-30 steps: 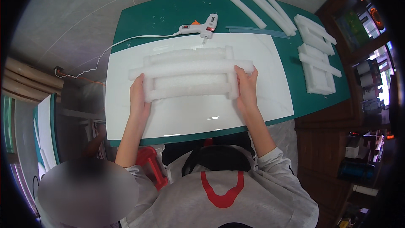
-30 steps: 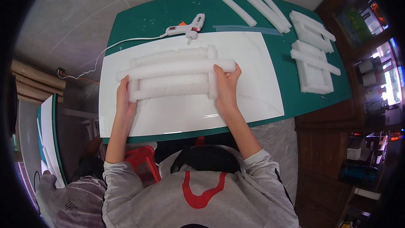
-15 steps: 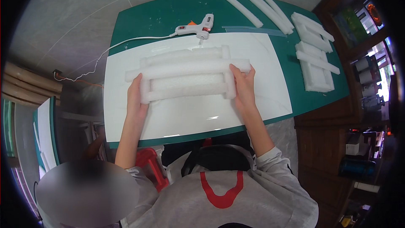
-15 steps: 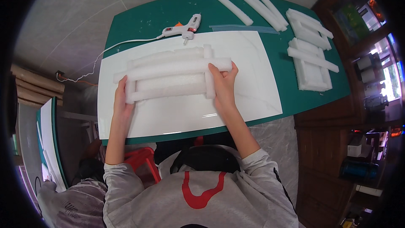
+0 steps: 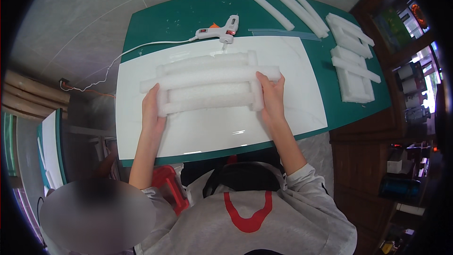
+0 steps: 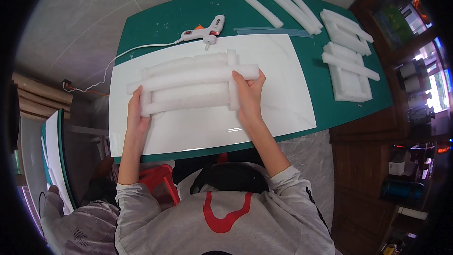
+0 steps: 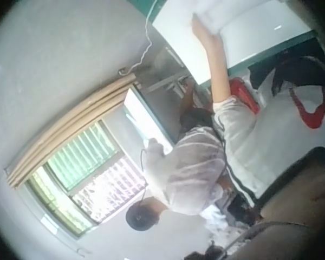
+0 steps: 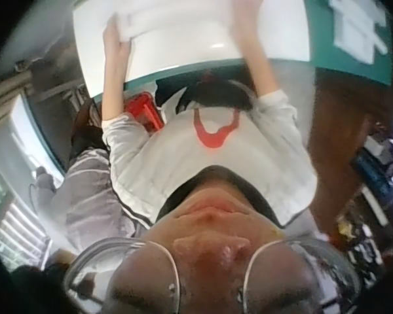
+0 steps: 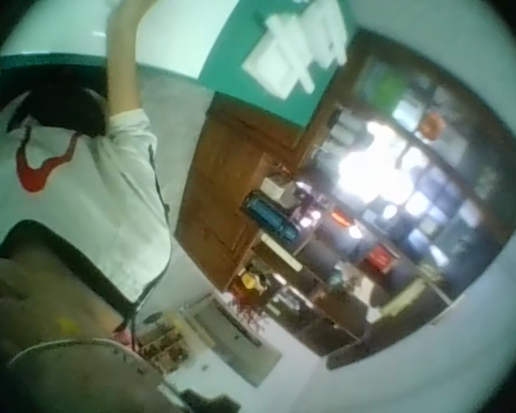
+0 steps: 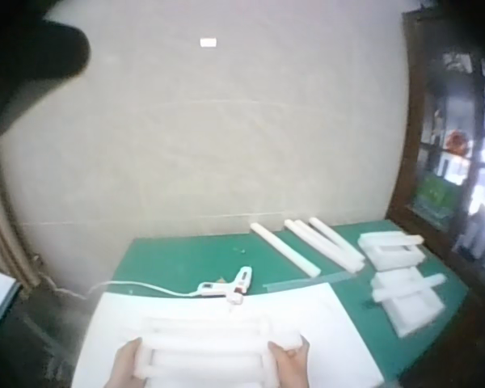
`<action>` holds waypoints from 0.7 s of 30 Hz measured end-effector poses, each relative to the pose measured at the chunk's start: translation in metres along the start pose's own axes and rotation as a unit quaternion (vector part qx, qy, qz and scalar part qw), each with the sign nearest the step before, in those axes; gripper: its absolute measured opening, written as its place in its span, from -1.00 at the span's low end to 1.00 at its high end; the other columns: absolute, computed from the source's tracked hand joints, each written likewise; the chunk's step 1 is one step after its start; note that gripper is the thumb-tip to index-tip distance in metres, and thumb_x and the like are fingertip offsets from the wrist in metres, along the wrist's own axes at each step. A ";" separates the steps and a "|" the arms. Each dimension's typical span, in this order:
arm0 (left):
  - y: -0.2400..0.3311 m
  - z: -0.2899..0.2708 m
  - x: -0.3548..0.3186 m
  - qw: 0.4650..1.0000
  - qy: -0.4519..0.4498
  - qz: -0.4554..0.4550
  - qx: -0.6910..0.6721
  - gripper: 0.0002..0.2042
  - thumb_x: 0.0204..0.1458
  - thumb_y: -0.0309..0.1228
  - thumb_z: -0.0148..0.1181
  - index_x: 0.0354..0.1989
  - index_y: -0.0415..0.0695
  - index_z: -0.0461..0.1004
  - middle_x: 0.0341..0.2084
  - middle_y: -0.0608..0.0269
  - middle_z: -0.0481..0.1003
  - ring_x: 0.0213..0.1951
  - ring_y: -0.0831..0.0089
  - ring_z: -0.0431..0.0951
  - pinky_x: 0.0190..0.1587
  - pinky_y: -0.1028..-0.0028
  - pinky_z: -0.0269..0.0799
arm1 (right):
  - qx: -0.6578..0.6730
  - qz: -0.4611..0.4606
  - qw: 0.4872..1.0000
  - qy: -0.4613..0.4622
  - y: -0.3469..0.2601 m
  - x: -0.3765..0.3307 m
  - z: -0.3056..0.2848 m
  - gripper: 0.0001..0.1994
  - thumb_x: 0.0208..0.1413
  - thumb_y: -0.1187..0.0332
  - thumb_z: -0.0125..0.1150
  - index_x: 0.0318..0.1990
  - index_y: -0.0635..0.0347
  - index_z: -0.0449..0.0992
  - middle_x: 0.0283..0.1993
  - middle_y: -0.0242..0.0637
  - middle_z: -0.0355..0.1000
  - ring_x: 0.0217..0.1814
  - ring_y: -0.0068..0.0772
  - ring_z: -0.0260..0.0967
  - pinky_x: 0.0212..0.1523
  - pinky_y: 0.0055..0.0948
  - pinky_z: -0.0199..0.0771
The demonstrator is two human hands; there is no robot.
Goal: Using a hot glue gun to assemble foam pieces onto a base board in a manufacturing setting.
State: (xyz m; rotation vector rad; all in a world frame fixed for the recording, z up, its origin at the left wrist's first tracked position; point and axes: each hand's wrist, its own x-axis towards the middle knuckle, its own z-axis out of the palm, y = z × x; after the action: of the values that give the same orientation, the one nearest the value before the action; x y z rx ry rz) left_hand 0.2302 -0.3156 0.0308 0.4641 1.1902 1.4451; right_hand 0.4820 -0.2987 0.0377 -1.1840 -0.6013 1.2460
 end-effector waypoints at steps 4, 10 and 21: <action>-0.001 0.001 0.000 1.000 0.004 0.004 0.006 -0.66 0.02 -0.33 -0.04 -0.09 -0.30 0.25 -0.19 0.12 0.35 -0.14 0.36 0.37 -0.10 0.42 0.31 | -0.003 0.002 1.000 0.010 0.000 0.000 0.001 -0.38 -0.07 0.36 0.15 0.08 0.29 -0.08 -0.08 -0.11 0.21 -0.04 -0.35 0.20 -0.09 -0.46 0.28; 0.000 0.003 -0.002 1.000 0.015 -0.001 0.012 -0.65 0.02 -0.33 -0.04 -0.08 -0.30 0.25 -0.18 0.12 0.35 -0.14 0.36 0.36 -0.10 0.42 0.31 | -0.001 0.008 1.000 0.009 -0.001 0.001 0.001 -0.40 -0.07 0.36 0.15 0.06 0.29 -0.06 -0.08 -0.10 0.20 -0.04 -0.35 0.20 -0.09 -0.44 0.28; 0.007 0.000 -0.004 1.000 -0.006 -0.016 0.000 -0.64 0.03 -0.29 -0.03 -0.06 -0.25 0.25 -0.16 0.15 0.35 -0.11 0.38 0.36 -0.07 0.42 0.29 | 0.021 0.002 1.000 -0.016 0.005 0.005 -0.005 -0.45 -0.07 0.35 0.15 0.01 0.29 -0.01 -0.09 -0.13 0.21 -0.06 -0.37 0.20 -0.10 -0.44 0.30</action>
State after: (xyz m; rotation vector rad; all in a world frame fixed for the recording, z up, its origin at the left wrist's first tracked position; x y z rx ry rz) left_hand 0.2282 -0.3180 0.0378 0.4502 1.1827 1.4126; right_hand 0.4857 -0.2961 0.0302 -1.1328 -0.5951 1.2770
